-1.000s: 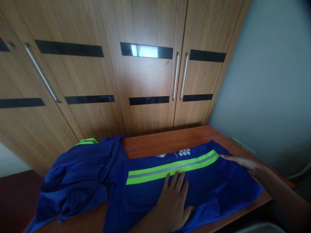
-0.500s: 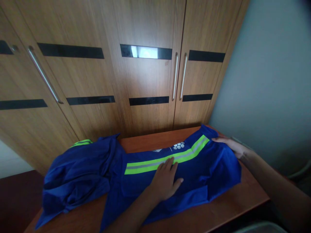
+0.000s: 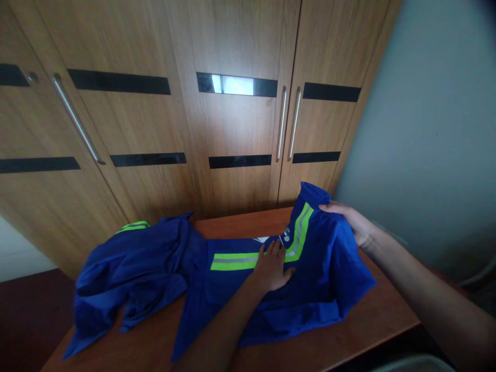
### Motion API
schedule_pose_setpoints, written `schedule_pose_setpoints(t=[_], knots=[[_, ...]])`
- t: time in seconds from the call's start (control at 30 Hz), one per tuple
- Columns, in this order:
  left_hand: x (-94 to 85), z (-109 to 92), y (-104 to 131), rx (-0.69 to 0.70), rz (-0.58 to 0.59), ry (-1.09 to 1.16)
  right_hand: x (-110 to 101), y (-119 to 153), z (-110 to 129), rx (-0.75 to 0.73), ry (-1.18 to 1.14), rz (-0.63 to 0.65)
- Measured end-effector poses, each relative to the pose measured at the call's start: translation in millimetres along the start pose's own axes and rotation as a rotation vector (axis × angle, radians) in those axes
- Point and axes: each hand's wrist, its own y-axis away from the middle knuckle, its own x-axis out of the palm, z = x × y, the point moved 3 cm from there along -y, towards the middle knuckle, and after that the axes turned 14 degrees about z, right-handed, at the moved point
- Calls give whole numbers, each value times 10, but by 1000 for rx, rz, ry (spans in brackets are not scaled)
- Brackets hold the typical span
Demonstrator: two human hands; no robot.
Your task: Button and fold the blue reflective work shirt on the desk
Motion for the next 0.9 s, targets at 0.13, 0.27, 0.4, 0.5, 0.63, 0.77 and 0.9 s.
schedule_pose_setpoints(t=[0.13, 0.27, 0.4, 0.5, 0.63, 0.77, 0.9], knots=[[-214, -211, 294, -11, -67, 17, 246, -88, 86, -54, 10, -6], [-58, -593, 842, 101, -151, 18, 341, -102, 125, -72, 6, -24], [634, -757, 1111, 194, -277, -101, 478, -102, 85, -31, -21, -8], [1079, -706, 1088, 158, -394, -147, 675, -106, 23, -26, -50, -1], [1211, -625, 1033, 167, -347, -61, 1069, -137, -52, -80, -37, 3], [1070, -517, 1069, 195, -119, 329, 1556, -338, -148, -131, -55, 53], [932, -360, 1163, 97, -140, 1219, 1982, -732, -477, -105, -23, 34]])
